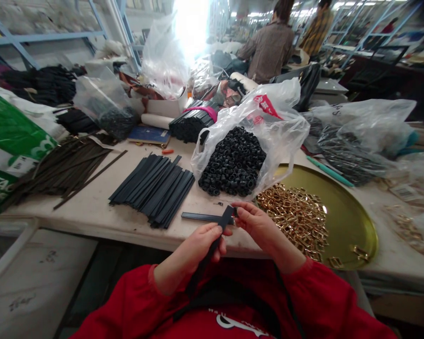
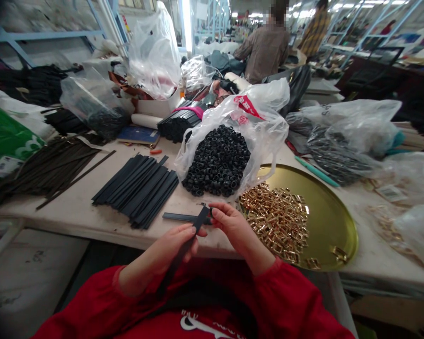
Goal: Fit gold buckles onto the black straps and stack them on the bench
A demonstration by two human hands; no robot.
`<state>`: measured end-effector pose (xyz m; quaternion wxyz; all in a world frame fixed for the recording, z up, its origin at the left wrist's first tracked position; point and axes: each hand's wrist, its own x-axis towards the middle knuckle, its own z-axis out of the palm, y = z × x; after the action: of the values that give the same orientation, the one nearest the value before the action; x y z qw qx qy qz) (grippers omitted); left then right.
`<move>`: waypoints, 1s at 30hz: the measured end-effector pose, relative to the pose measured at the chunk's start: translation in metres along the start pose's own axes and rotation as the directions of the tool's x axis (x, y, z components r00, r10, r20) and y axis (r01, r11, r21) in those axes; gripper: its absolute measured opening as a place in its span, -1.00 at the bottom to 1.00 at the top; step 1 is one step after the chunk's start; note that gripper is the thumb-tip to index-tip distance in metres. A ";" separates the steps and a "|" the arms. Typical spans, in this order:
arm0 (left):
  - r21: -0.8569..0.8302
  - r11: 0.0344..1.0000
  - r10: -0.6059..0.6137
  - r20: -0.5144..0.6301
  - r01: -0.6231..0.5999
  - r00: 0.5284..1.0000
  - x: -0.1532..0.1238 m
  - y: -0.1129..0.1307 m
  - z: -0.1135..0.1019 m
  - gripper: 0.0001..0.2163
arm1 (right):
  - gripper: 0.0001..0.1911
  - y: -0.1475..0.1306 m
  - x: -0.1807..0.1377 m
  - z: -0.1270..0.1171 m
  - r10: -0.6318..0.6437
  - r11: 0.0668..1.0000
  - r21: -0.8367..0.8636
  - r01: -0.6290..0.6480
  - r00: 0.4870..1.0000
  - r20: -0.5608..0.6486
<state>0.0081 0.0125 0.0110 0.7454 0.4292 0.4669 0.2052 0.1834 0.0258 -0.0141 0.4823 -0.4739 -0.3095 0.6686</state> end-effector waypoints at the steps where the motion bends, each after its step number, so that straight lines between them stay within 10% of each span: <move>1: 0.075 0.996 0.057 -0.018 -0.055 0.998 0.000 0.000 0.000 -0.67 | -0.64 0.001 -0.004 0.001 0.027 0.997 0.077 -0.027 1.000 -0.009; 9: 0.518 0.811 0.364 -0.078 -0.274 0.928 -0.002 -0.005 0.000 -0.75 | -0.64 0.008 -0.023 0.004 0.137 0.952 0.281 -0.121 0.990 -0.038; 16: 0.688 0.690 0.296 0.019 -0.227 0.955 -0.013 -0.001 -0.001 -0.75 | -0.75 0.022 -0.036 0.005 -0.040 0.997 -0.073 0.040 0.999 0.002; 26: 0.305 0.943 0.095 0.128 -0.131 0.987 -0.016 -0.009 0.008 -0.56 | -0.77 0.031 -0.049 0.020 -0.051 0.996 -0.067 0.060 0.991 0.122; 30: 0.219 0.955 0.195 0.042 -0.199 0.980 -0.007 -0.012 0.005 -0.61 | -0.76 0.025 -0.046 0.013 -0.161 0.855 -0.476 0.206 0.978 0.134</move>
<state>0.0082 -0.0014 0.0062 0.6733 0.5563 0.4342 0.2207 0.1664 -0.0255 -0.0158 0.3947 -0.5180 -0.5329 0.5402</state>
